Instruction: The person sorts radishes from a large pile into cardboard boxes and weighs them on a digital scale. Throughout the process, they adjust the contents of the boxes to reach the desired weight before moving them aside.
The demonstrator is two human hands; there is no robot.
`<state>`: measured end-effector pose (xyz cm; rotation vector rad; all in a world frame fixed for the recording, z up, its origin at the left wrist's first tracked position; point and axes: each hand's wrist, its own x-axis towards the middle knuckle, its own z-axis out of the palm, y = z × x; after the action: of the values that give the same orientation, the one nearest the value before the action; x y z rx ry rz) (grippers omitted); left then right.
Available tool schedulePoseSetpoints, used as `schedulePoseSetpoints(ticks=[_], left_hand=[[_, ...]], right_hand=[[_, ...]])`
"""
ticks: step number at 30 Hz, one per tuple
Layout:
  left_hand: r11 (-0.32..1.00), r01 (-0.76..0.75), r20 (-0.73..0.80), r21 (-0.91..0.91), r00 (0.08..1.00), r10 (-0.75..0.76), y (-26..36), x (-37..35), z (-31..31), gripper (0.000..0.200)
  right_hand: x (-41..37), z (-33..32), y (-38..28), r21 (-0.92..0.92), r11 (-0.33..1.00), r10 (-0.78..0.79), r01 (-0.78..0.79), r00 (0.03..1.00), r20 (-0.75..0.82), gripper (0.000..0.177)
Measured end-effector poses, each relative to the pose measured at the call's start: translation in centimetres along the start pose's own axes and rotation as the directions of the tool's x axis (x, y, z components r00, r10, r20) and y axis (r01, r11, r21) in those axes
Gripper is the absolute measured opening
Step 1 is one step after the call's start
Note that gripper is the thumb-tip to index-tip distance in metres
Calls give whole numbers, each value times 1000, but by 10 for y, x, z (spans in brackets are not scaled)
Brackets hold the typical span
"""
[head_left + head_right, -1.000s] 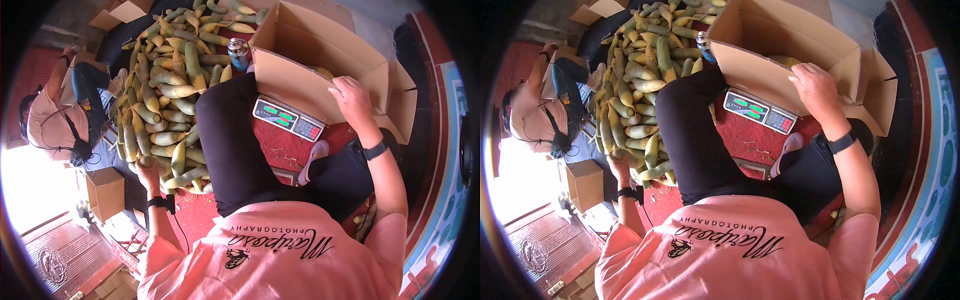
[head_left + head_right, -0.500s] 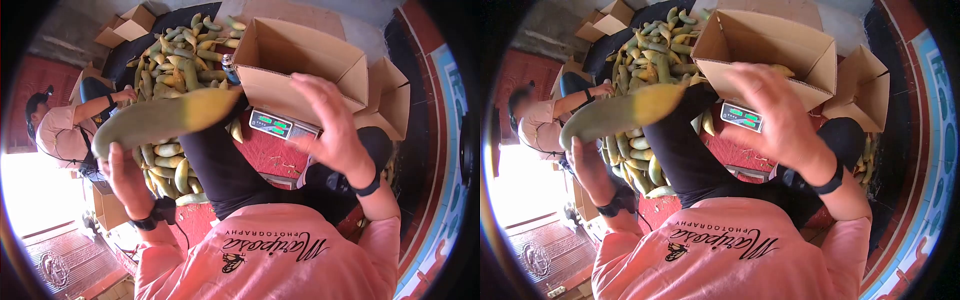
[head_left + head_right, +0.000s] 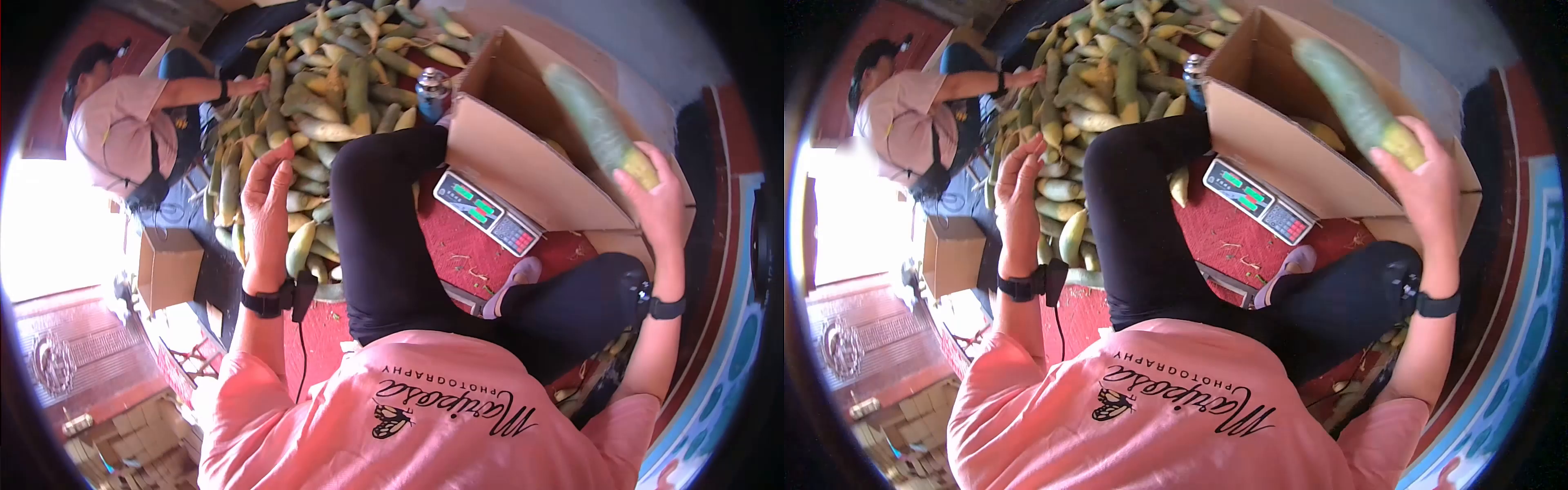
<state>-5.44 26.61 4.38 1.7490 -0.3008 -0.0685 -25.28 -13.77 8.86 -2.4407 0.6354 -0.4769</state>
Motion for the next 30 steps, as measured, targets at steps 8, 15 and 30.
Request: schedulePoseSetpoints(ticks=[8, 15, 30], left_hand=[[626, 119, -179, 771, 983, 33, -209, -72, -130, 24], [428, 268, -166, 863, 951, -260, -289, -96, -147, 51], [262, 150, -20, 953, 897, -442, -346, -72, -102, 49]], right_hand=[[52, 45, 115, -322, 946, 125, -22, 945, 302, 44], [32, 34, 90, -75, 997, 46, -26, 961, 273, 39], [-70, 21, -6, -222, 973, -56, 64, 998, 40, 21]])
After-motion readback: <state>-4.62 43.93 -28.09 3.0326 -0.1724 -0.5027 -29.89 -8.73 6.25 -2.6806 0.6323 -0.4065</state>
